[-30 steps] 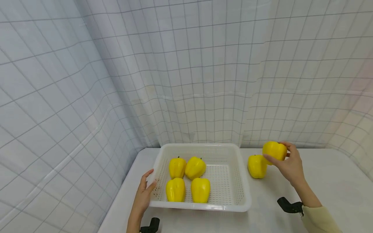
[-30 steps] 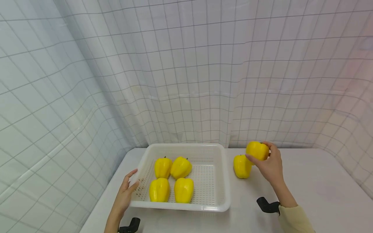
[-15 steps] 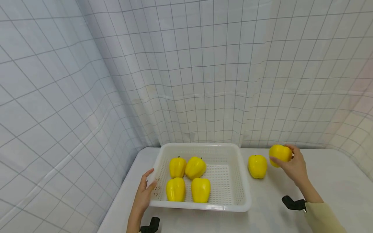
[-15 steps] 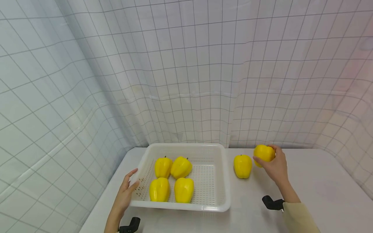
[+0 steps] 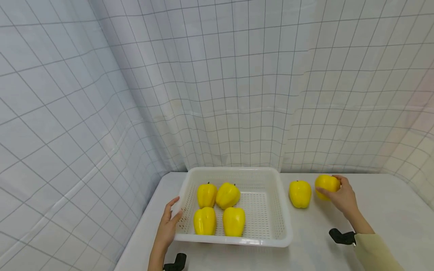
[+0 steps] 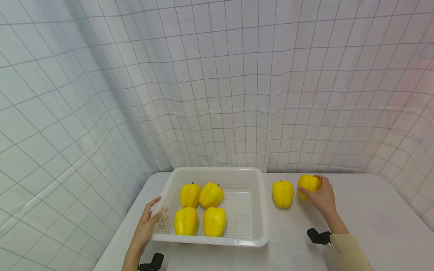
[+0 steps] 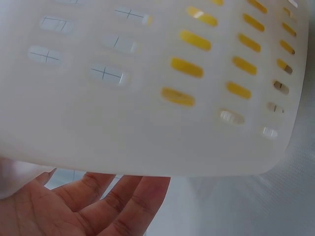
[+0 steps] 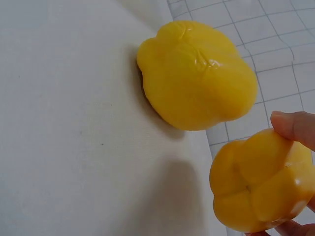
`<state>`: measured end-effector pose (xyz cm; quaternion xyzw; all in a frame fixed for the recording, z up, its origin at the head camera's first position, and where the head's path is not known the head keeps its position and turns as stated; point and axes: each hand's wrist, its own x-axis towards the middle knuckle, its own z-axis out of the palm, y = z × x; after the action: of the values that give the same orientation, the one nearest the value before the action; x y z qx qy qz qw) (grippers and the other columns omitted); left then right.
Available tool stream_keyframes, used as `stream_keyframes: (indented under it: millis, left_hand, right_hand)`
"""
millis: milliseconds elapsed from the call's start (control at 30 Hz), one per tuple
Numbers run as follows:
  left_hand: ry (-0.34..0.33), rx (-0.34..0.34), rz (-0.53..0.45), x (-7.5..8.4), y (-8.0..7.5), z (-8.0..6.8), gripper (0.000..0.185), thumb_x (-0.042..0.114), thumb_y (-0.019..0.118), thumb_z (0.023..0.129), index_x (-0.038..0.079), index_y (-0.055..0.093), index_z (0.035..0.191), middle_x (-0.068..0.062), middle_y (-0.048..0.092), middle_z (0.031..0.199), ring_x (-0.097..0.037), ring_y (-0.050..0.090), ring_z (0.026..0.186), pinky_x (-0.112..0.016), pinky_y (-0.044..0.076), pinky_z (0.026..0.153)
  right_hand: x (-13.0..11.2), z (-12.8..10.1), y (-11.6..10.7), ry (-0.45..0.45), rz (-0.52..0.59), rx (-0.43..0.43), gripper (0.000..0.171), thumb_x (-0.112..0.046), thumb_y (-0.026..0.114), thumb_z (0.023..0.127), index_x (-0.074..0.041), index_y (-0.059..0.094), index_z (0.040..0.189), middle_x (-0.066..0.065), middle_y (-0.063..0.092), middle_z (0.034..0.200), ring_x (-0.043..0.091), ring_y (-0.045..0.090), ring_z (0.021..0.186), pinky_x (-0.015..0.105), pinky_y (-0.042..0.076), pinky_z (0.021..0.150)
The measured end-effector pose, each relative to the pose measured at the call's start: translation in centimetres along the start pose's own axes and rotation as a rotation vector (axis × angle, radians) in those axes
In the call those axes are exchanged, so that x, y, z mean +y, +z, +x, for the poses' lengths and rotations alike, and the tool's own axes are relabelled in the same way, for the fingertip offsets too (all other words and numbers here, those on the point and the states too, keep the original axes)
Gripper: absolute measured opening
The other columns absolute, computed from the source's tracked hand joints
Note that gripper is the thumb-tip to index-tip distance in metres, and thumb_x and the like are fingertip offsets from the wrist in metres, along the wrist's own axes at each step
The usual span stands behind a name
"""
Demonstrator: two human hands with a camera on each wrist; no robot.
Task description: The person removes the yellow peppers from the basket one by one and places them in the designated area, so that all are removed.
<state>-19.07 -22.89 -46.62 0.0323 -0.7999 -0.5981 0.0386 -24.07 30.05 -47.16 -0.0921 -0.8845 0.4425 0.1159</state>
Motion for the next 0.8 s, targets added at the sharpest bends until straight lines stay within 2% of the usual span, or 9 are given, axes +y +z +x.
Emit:
stream_keyframes:
  millis: [433, 800]
  left_hand:
    - [-0.005, 0.006, 0.01, -0.2, 0.0, 0.0, 0.048, 0.016, 0.049, 0.099, 0.017, 0.035, 0.144, -0.019, 0.042, 0.139, -0.033, 0.046, 0.115, -0.048, 0.036, 0.092]
    - [-0.008, 0.001, 0.007, -0.2, 0.0, 0.1, 0.048, 0.016, 0.049, 0.099, 0.018, 0.034, 0.144, -0.019, 0.037, 0.143, -0.037, 0.04, 0.122, -0.056, 0.032, 0.096]
  right_hand:
    - [1.5, 0.3, 0.7, 0.056, -0.003, -0.058, 0.09, -0.036, 0.069, 0.086, 0.013, 0.016, 0.14, 0.038, 0.028, 0.133, 0.05, 0.036, 0.112, 0.061, 0.032, 0.093]
    - [1.7, 0.4, 0.9, 0.057, -0.027, -0.095, 0.093, -0.039, 0.067, 0.087, 0.012, 0.013, 0.142, 0.04, 0.025, 0.135, 0.052, 0.034, 0.115, 0.063, 0.03, 0.094]
